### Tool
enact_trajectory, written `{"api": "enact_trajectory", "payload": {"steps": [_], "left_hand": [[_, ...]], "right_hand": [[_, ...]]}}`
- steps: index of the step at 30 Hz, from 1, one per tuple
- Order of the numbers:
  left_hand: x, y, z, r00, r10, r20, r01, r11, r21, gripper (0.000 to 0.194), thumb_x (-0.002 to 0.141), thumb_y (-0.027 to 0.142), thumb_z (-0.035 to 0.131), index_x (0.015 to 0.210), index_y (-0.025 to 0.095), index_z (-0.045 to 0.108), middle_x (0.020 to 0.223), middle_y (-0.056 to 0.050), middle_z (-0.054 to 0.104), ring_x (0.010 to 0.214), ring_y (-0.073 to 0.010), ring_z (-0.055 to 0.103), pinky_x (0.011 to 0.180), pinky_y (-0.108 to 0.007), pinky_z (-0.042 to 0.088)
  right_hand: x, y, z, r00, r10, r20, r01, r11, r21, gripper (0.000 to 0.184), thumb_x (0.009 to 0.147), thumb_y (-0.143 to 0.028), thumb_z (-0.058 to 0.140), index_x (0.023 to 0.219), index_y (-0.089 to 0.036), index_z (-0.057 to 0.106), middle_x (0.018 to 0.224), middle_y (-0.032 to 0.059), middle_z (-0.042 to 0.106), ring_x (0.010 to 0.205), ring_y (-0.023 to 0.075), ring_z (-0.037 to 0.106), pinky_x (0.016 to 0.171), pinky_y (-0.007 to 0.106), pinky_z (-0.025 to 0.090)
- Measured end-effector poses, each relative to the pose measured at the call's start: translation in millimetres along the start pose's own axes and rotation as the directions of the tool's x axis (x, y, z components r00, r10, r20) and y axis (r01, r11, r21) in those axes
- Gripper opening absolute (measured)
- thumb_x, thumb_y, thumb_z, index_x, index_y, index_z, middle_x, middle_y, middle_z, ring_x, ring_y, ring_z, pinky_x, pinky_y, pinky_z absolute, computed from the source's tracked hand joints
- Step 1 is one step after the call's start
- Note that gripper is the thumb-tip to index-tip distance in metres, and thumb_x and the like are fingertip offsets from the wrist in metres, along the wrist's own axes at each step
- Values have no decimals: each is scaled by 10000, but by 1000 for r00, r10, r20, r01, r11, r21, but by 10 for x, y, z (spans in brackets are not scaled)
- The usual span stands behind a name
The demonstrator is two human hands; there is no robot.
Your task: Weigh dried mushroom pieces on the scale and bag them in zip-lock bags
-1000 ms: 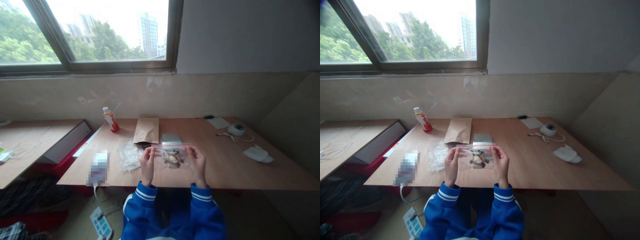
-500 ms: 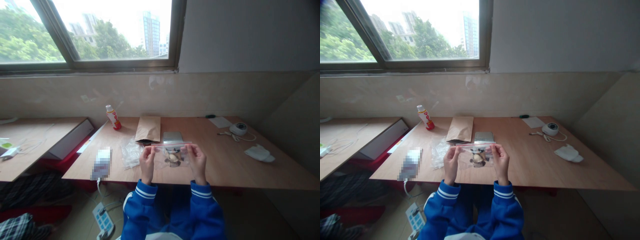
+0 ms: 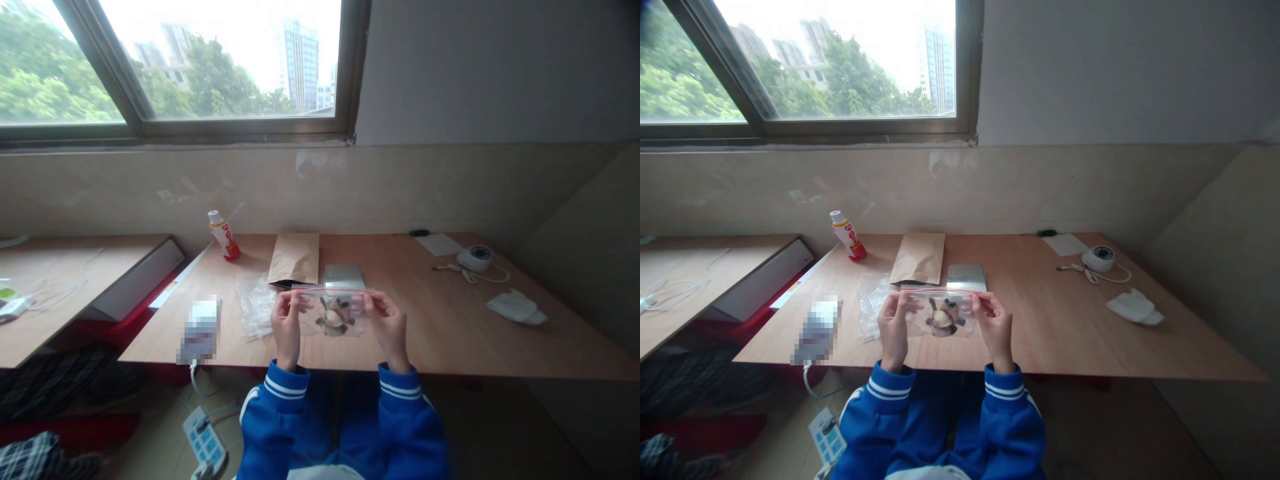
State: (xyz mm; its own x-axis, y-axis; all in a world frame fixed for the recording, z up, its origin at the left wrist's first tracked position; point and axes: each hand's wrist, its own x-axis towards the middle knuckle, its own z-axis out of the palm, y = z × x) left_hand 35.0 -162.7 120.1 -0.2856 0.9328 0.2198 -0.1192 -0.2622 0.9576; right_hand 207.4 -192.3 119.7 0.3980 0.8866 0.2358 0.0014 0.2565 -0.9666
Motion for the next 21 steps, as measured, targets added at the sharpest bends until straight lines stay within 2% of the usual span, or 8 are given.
{"api": "enact_trajectory", "payload": {"steps": [4, 9, 11, 14, 17, 21], "left_hand": [[44, 13, 14, 999, 19, 37, -21, 999, 42, 270, 844, 439, 569, 775, 178, 579, 660, 2, 634, 617, -133, 609, 620, -246, 458], [103, 5, 28, 997, 53, 54, -57, 995, 81, 253, 853, 419, 564, 767, 181, 580, 705, -5, 640, 699, -145, 612, 695, -260, 467], [110, -12, 47, 997, 73, 31, -76, 994, 80, 247, 857, 409, 562, 756, 184, 571, 715, -2, 632, 720, -144, 606, 731, -265, 463], [96, -34, 104, 998, 65, 21, -66, 998, 25, 252, 878, 417, 526, 767, 192, 548, 714, -1, 621, 720, -144, 600, 748, -273, 462], [69, -39, 169, 998, 36, 54, -34, 998, -48, 249, 875, 434, 524, 807, 195, 549, 728, 1, 597, 721, -143, 586, 739, -271, 465], [59, -30, 207, 994, 0, 113, 12, 995, -100, 246, 799, 404, 642, 922, 195, 596, 824, -2, 615, 785, -142, 585, 767, -261, 457]], "right_hand": [[28, -25, 10, 999, -17, -47, 17, 1000, -5, 223, 786, -407, 670, 820, -188, 659, 790, 44, 743, 612, 194, 703, 574, 303, 578], [84, 2, 29, 995, -36, -91, 35, 999, -20, 218, 787, -401, 670, 821, -186, 661, 785, 37, 736, 604, 178, 691, 565, 282, 556], [99, 24, 50, 993, -52, -101, 50, 998, -28, 210, 791, -396, 668, 823, -188, 660, 776, 32, 733, 623, 173, 689, 596, 283, 551], [119, 56, 99, 990, -79, -119, 78, 997, -7, 211, 806, -404, 649, 805, -193, 643, 822, 40, 738, 757, 190, 699, 713, 306, 549], [139, 76, 148, 994, -37, -103, 45, 997, 70, 255, 809, -449, 629, 854, -198, 614, 909, 68, 738, 827, 218, 698, 675, 312, 556], [165, 87, 159, 998, 37, -58, -30, 991, 130, 372, 752, -468, 689, 986, -192, 601, 895, 78, 743, 812, 231, 702, 607, 302, 560]]}}
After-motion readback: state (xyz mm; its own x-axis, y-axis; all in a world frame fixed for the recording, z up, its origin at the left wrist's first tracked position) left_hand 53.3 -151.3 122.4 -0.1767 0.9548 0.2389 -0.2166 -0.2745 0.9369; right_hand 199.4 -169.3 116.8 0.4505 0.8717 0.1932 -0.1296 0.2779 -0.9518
